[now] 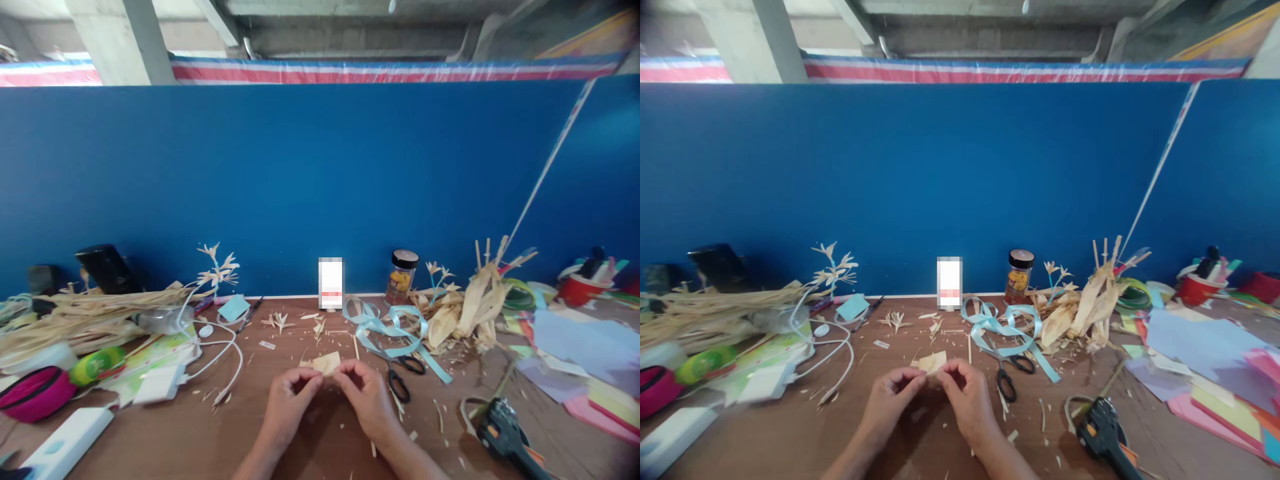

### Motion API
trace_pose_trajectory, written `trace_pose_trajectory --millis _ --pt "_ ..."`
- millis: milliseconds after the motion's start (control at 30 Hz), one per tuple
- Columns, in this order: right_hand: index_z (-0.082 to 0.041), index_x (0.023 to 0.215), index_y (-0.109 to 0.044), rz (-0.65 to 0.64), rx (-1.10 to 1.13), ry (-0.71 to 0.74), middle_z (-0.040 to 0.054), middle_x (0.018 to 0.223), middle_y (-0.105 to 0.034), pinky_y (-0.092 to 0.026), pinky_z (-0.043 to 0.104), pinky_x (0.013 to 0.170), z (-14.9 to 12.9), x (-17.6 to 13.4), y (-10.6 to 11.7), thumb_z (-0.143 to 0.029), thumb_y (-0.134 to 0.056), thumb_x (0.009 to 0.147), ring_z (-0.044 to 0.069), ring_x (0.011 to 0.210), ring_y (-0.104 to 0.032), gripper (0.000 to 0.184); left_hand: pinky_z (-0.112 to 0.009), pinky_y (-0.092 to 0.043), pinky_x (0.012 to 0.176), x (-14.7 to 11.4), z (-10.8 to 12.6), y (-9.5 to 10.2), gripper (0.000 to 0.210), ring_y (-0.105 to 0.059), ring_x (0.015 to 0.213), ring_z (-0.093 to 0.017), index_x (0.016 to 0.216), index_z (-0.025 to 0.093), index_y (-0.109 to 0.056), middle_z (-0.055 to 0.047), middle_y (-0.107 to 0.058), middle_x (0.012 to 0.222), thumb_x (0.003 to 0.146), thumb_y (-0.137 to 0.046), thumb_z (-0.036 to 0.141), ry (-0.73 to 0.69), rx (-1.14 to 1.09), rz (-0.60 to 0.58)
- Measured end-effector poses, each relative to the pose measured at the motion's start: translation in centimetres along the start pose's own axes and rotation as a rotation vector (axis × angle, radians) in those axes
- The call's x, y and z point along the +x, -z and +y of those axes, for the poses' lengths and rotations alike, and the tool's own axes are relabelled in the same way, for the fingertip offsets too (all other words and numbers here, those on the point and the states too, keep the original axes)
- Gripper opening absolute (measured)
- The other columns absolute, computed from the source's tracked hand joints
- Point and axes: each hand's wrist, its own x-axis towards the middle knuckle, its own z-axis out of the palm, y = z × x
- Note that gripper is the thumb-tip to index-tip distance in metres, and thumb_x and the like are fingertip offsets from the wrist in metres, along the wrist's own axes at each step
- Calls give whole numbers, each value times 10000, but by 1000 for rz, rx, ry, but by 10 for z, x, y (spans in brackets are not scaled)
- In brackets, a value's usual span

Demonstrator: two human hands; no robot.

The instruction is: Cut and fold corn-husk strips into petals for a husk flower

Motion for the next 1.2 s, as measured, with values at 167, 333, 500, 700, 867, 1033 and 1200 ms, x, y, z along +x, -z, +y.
trace_pose_trajectory --millis 167,333,500,700,867,1033,1200 --pt "-146 705 -573 -6 208 -121 -21 586 -551 -393 199 538 6 5 -2 -310 -600 713 100 544 -491 166 -206 -402 519 0 2 -2 239 -522 545 -125 665 125 -655 -16 -605 568 691 -585 352 97 -109 -76" --pt "-154 732 -572 -12 310 -152 -17 639 -581 -417 197 555 11 5 -4 -305 -625 695 92 563 -514 164 -208 -398 526 0 1 -3 234 -509 548 -122 704 128 -664 -15 -602 578 679 -600 351 123 -64 -37" --pt "-151 691 -569 27 303 -178 -6 621 -598 -435 211 550 13 4 -8 -316 -633 681 104 558 -532 177 -200 -418 549 0 -3 -7 224 -522 551 -109 704 124 -639 -6 -600 564 675 -612 344 169 -185 -37" --pt "-149 705 -558 54 267 -154 16 615 -607 -441 234 551 17 4 -8 -337 -595 712 130 574 -551 192 -201 -454 565 -3 -2 -11 226 -552 548 -95 741 128 -582 -9 -616 597 670 -622 339 282 -371 0" --pt "-154 720 -543 53 251 -153 9 632 -592 -437 230 555 18 4 -7 -329 -587 719 130 595 -546 180 -226 -483 561 -1 -1 -10 287 -567 601 -113 881 162 -579 5 -600 673 678 -603 363 275 -451 83" --pt "-162 776 -543 -2 164 -79 4 685 -583 -428 227 577 16 1 -7 -297 -567 740 129 627 -539 142 -213 -466 555 1 -2 -8 296 -547 614 -117 879 159 -618 3 -595 671 676 -601 373 249 -391 42" --pt "-174 863 -520 -28 94 -6 16 742 -592 -430 234 603 8 -4 -8 -265 -519 776 139 669 -553 126 -162 -386 461 0 -5 -7 225 -484 472 -70 778 132 -618 20 -577 576 665 -626 326 216 -335 -36"
